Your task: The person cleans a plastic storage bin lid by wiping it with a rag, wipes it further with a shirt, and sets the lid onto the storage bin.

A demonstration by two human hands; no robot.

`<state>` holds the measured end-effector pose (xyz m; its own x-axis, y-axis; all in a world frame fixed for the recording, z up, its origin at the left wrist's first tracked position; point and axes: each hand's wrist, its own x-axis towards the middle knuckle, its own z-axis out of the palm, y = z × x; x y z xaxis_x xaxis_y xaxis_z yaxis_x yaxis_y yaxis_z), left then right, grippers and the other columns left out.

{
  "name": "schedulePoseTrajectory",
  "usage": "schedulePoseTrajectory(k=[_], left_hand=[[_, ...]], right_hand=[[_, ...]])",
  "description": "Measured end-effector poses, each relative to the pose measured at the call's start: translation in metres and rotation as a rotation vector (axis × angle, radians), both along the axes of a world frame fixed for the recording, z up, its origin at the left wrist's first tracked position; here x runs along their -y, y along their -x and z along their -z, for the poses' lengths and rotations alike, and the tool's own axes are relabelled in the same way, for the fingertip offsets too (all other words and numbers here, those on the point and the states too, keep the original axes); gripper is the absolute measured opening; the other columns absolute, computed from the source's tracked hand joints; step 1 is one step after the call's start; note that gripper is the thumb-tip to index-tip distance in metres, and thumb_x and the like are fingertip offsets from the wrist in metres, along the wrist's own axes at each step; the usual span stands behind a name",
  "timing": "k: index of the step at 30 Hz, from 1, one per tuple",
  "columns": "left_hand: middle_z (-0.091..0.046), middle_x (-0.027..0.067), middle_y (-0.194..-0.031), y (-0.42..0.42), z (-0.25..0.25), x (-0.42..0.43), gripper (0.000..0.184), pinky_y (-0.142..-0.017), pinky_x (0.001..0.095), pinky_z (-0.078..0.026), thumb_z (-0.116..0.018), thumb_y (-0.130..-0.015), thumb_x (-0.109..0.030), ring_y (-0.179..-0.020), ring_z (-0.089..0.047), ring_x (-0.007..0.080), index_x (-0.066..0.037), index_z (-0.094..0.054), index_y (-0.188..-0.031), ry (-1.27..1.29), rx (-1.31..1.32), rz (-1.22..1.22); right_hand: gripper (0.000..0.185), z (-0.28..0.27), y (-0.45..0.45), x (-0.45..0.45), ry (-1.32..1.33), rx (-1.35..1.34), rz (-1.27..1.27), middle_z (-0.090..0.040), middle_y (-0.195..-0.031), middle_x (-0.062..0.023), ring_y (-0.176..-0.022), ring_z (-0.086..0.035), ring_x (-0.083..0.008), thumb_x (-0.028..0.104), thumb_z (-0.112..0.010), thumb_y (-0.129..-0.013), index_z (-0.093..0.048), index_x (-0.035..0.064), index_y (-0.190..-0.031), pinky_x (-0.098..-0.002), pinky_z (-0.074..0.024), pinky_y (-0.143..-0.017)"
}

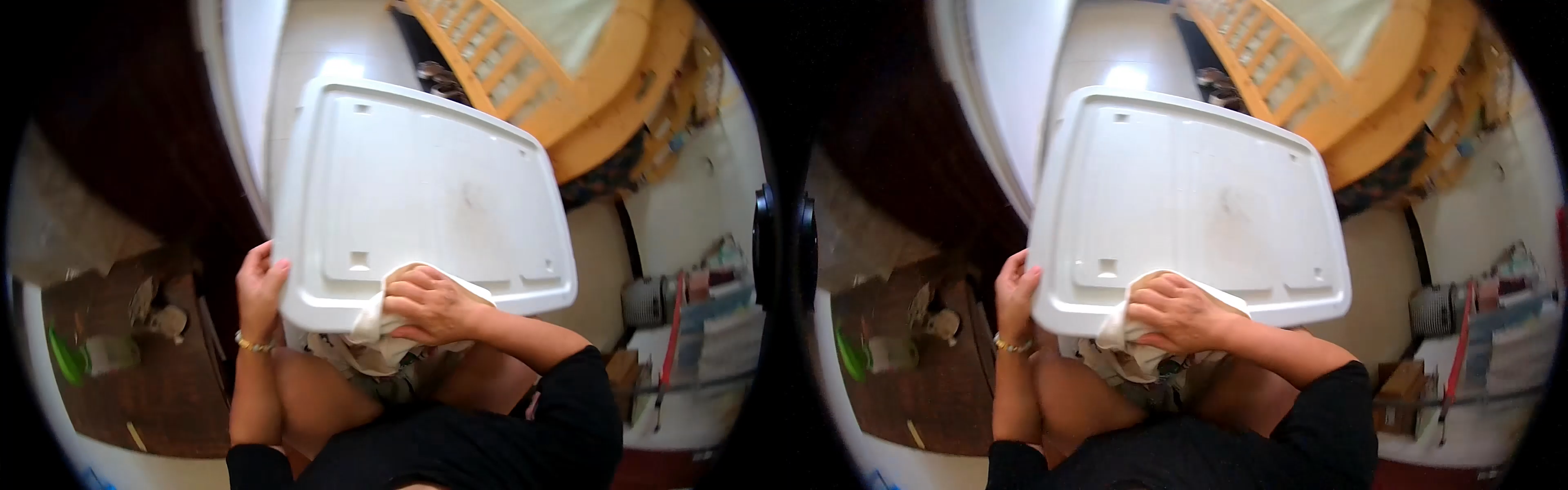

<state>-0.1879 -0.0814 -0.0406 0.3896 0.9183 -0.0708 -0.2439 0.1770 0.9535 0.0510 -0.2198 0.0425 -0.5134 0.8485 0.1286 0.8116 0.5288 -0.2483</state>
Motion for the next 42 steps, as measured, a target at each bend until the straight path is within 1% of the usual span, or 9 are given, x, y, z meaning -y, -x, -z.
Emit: schedulePoseTrajectory(k=[9,14,17,20,25,28,31,37,42], left_hand=[[-0.063,0.0086,-0.102,0.002,0.003,0.0,0.029,-0.085,0.025,-0.046,-0.05,-0.094,-0.017,-0.093,-0.058,0.0115,0.006,-0.057,-0.111,-0.04,0.003,-0.067],[-0.055,0.0034,-0.069,0.031,0.009,0.001,0.028,-0.052,0.0219,-0.036,-0.042,-0.096,-0.017,-0.055,-0.041,0.0097,0.0,-0.065,-0.094,-0.37,-0.243,-0.562],[-0.059,0.0097,-0.068,0.019,-0.026,0.057,0.026,-0.053,0.0267,-0.041,-0.048,-0.091,-0.018,-0.054,-0.051,0.0193,0.0,-0.066,-0.086,-0.845,-0.161,-0.148],[-0.065,0.0185,-0.076,-0.034,-0.066,0.115,0.035,-0.06,0.0348,-0.05,-0.062,-0.083,-0.027,-0.062,-0.062,0.0353,0.006,-0.064,-0.095,-0.608,-0.618,0.593],[-0.06,0.0232,-0.111,-0.064,0.012,0.153,0.077,-0.092,0.0438,-0.043,-0.075,-0.069,-0.041,-0.103,-0.057,0.0385,0.004,-0.048,-0.125,-0.879,-1.061,0.578],[-0.059,0.0219,-0.112,-0.108,0.023,0.167,0.081,-0.097,0.0443,-0.04,-0.075,-0.068,-0.043,-0.108,-0.054,0.0367,0.003,-0.045,-0.128,-0.883,-0.986,0.824],[-0.061,0.0193,-0.109,-0.145,0.058,0.202,0.069,-0.095,0.0446,-0.041,-0.075,-0.069,-0.041,-0.105,-0.056,0.0362,0.0,-0.053,-0.121,-1.079,-0.898,0.619],[-0.064,0.0138,-0.109,-0.215,0.125,0.236,0.038,-0.091,0.0368,-0.046,-0.065,-0.083,-0.021,-0.104,-0.06,0.0245,-0.003,-0.059,-0.117,-0.122,-0.47,1.113],[-0.065,0.0073,-0.108,-0.185,0.012,0.207,0.035,-0.087,0.0309,-0.046,-0.059,-0.089,-0.015,-0.098,-0.058,0.0135,0.0,-0.057,-0.12,-0.072,-0.292,1.311]], right_hand=[[0.056,0.013,-0.178,0.145,0.05,0.153,0.991,-0.046,-0.131,-0.0214,-0.123,-0.041,-0.0368,0.033,-0.057,-0.082,-0.049,-0.0018,-0.125,-0.0456,-0.0279,-0.107],[0.061,0.015,-0.097,0.097,0.137,0.157,0.354,-0.038,-0.14,-0.0225,-0.138,-0.024,-0.0327,0.042,-0.05,-0.086,-0.046,-0.0009,-0.128,-0.0462,-0.014,-0.115],[0.071,0.005,-0.076,0.057,0.118,0.167,0.201,-0.032,-0.144,-0.022,-0.139,-0.021,-0.0339,0.053,-0.045,-0.087,-0.04,0.0001,-0.134,-0.0462,-0.0103,-0.115],[0.076,0.011,-0.087,0.039,0.064,0.146,0.279,-0.027,-0.147,-0.0224,-0.14,-0.017,-0.0342,0.057,-0.043,-0.088,-0.035,0.0005,-0.139,-0.0466,-0.0082,-0.115],[0.083,0.015,-0.132,0.058,0.106,0.193,0.499,-0.02,-0.15,-0.0226,-0.142,-0.009,-0.0359,0.062,-0.043,-0.086,-0.03,0.0017,-0.142,-0.0496,-0.0023,-0.114],[0.087,0.015,-0.165,0.112,0.175,0.244,0.614,-0.02,-0.15,-0.0223,-0.141,-0.009,-0.038,0.065,-0.044,-0.084,-0.029,0.0018,-0.142,-0.0529,-0.0017,-0.113],[0.086,0.006,-0.21,0.171,0.243,0.276,0.816,-0.022,-0.149,-0.0224,-0.141,-0.011,-0.0379,0.062,-0.049,-0.083,-0.032,0.0001,-0.14,-0.0515,-0.0033,-0.114],[0.08,0.018,-0.253,0.267,0.19,0.119,1.109,-0.028,-0.146,-0.0229,-0.139,-0.018,-0.0371,0.042,-0.062,-0.078,-0.034,-0.0018,-0.139,-0.049,-0.0113,-0.114],[0.05,0.016,-0.226,0.267,-0.015,0.229,0.595,-0.043,-0.139,-0.0167,-0.134,-0.033,-0.0338,0.018,-0.059,-0.081,-0.052,0.0035,-0.127,-0.0467,-0.0289,-0.109]])
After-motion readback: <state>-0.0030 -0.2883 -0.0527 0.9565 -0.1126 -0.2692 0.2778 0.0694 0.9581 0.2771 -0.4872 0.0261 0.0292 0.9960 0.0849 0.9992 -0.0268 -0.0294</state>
